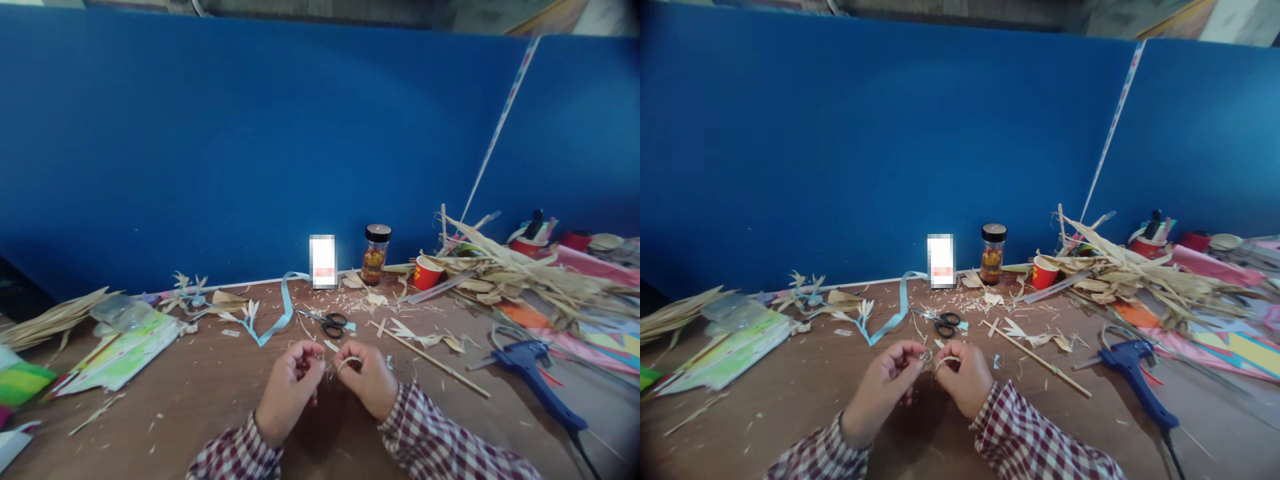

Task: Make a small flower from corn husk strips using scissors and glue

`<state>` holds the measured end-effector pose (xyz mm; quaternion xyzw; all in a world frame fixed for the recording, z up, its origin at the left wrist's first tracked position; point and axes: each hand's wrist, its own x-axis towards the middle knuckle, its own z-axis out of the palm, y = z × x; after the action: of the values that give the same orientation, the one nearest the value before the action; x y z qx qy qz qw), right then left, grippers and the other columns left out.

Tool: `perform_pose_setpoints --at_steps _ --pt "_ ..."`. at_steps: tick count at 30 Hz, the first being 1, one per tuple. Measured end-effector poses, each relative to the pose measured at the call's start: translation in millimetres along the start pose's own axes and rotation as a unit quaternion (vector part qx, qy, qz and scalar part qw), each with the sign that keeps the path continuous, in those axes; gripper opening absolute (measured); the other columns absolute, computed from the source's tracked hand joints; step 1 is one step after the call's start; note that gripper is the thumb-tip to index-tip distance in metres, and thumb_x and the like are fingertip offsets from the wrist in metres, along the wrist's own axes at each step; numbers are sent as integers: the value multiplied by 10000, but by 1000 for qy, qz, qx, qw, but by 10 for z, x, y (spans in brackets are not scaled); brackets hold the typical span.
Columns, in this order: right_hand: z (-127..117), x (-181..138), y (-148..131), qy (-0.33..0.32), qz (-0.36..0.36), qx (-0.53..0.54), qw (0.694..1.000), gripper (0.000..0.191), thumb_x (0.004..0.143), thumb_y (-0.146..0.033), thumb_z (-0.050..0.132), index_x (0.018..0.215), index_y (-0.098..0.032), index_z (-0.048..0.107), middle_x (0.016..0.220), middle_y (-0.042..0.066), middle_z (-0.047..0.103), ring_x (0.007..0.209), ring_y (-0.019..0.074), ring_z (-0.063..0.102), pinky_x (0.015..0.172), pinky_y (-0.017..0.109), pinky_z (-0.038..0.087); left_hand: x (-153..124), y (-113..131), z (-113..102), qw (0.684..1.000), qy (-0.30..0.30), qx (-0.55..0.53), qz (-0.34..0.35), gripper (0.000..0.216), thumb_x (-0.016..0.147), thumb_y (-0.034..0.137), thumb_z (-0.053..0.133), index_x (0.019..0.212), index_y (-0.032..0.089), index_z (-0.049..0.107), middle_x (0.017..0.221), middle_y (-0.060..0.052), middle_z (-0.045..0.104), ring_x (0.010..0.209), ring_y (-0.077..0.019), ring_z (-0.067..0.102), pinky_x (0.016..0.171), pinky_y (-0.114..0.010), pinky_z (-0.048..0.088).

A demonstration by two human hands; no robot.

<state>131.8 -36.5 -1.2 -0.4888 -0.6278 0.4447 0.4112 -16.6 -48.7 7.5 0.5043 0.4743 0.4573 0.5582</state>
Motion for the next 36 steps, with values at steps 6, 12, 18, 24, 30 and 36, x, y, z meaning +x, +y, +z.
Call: perform_pose_setpoints --at_steps 6,12,18,24,30,36 --pt "-7 -38 0 33 -67 -120 990 52 696 -170 516 673 -171 563 590 -21 547 546 100 477 512 193 350 23 -92 -6 992 -40 123 -8 252 717 317 532 879 128 574 576 24 500 487 -102 488 465 -218 398" --pt "8 -45 11 38 -103 -167 980 75 697 -135 514 672 -187 563 612 -26 567 566 104 489 529 205 337 18 -51 -38 975 -51 216 30 275 753 349 480 674 131 628 501 15 499 477 -107 481 469 -213 356" --pt "1 -43 -6 34 -111 -172 978 95 750 -159 482 711 -189 564 645 -18 570 596 111 493 549 213 340 33 -77 -34 988 -14 153 3 234 687 353 564 674 124 609 561 4 547 432 -91 485 437 -210 385" --pt "10 -47 3 27 -111 -167 979 89 765 -174 482 730 -191 562 666 -15 572 608 113 496 553 214 342 23 -92 15 994 -5 51 -94 236 635 344 610 712 121 599 613 -15 590 476 -109 546 484 -240 452" --pt "-8 -42 9 30 -114 -160 980 90 769 -163 482 725 -189 556 664 -20 565 611 109 493 556 212 341 34 -85 -5 996 -19 82 -29 217 683 335 572 712 126 623 556 5 567 509 -97 506 500 -204 393" --pt "-24 -19 13 29 -122 -156 980 112 797 -169 461 734 -181 554 689 -11 556 642 113 495 580 218 342 39 -70 -25 986 -1 166 15 236 704 346 542 708 134 644 545 5 561 502 -104 462 486 -209 349"
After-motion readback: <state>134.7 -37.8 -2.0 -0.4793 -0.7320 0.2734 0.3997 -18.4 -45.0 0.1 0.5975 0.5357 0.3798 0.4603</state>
